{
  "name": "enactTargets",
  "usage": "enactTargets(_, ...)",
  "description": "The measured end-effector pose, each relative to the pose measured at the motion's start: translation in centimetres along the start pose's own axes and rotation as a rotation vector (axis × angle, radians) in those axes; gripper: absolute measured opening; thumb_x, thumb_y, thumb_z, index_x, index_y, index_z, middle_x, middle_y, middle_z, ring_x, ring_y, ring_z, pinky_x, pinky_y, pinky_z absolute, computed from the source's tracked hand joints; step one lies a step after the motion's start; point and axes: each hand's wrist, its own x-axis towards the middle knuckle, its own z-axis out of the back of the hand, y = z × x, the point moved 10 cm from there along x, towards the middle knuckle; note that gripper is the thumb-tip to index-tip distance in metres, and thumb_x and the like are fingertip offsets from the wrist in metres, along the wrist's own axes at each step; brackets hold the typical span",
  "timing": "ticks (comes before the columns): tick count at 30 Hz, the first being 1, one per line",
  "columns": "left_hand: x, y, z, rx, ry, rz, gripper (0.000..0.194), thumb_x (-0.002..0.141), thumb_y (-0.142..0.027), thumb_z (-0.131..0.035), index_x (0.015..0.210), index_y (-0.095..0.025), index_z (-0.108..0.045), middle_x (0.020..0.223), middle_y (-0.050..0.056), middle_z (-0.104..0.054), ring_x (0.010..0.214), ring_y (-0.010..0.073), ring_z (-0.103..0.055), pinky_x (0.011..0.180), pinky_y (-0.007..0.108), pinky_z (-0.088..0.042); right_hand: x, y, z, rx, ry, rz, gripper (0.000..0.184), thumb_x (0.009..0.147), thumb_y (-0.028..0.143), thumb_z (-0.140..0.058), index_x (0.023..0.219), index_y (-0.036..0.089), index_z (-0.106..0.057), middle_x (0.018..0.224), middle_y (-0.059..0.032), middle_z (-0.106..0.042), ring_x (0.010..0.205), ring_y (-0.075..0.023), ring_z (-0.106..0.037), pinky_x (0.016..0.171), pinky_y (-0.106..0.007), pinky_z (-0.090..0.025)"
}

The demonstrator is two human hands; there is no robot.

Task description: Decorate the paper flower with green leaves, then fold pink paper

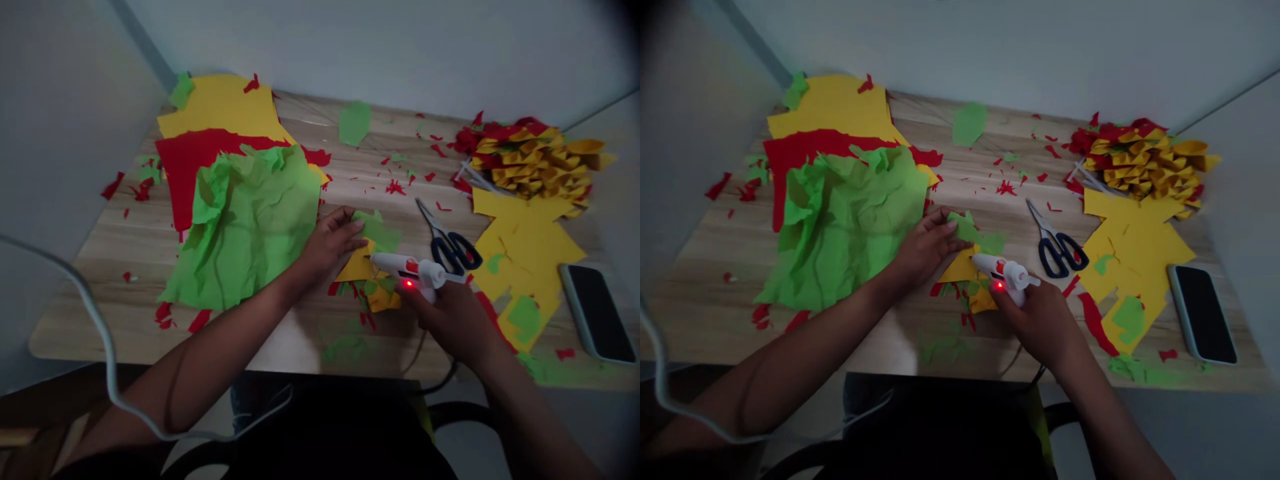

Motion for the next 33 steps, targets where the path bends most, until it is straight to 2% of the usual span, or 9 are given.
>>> enactTargets(5, 0.1, 0.0, -0.1, 0.036, 0.021, -0.004, 0.027, 0.074, -0.034, -0.078, 0.089, -0.02, -0.06, 0.096, -0.001, -0.057, 0.09, 0.0132, -0.059, 0.083, 0.031, -0.057, 0.3, 0.2, 0.1, 0.001, 0.019, -0.017, 0.033, 0.08, 0.051, -0.058, 0.06, 0.025, -0.058, 0.043, -0.0025, -0.054, 0.049, -0.0217, -0.059, 0.045, -0.03, -0.035)
enactTargets(10, 0.1, -0.1, -0.3, 0.061, 0.029, -0.014, 0.03, 0.073, -0.035, -0.08, 0.089, -0.02, -0.06, 0.097, 0.0, -0.058, 0.087, 0.0128, -0.059, 0.08, 0.03, -0.056, 0.3, 0.1, 0.0, -0.048, 0.054, -0.034, 0.036, 0.081, 0.053, -0.057, 0.059, 0.024, -0.055, 0.043, -0.0012, -0.053, 0.044, -0.019, -0.055, 0.046, -0.03, -0.032)
enactTargets(33, 0.1, -0.2, -0.7, 0.074, 0.053, -0.027, 0.028, 0.073, -0.035, -0.078, 0.086, -0.019, -0.06, 0.085, -0.003, -0.055, 0.079, 0.0096, -0.057, 0.076, 0.025, -0.054, 0.6, 1.2, -0.3, -0.042, 0.101, 0.003, 0.043, 0.083, 0.052, -0.053, 0.05, 0.025, -0.046, 0.039, -0.0015, -0.052, 0.036, -0.0161, -0.05, 0.043, -0.03, -0.032)
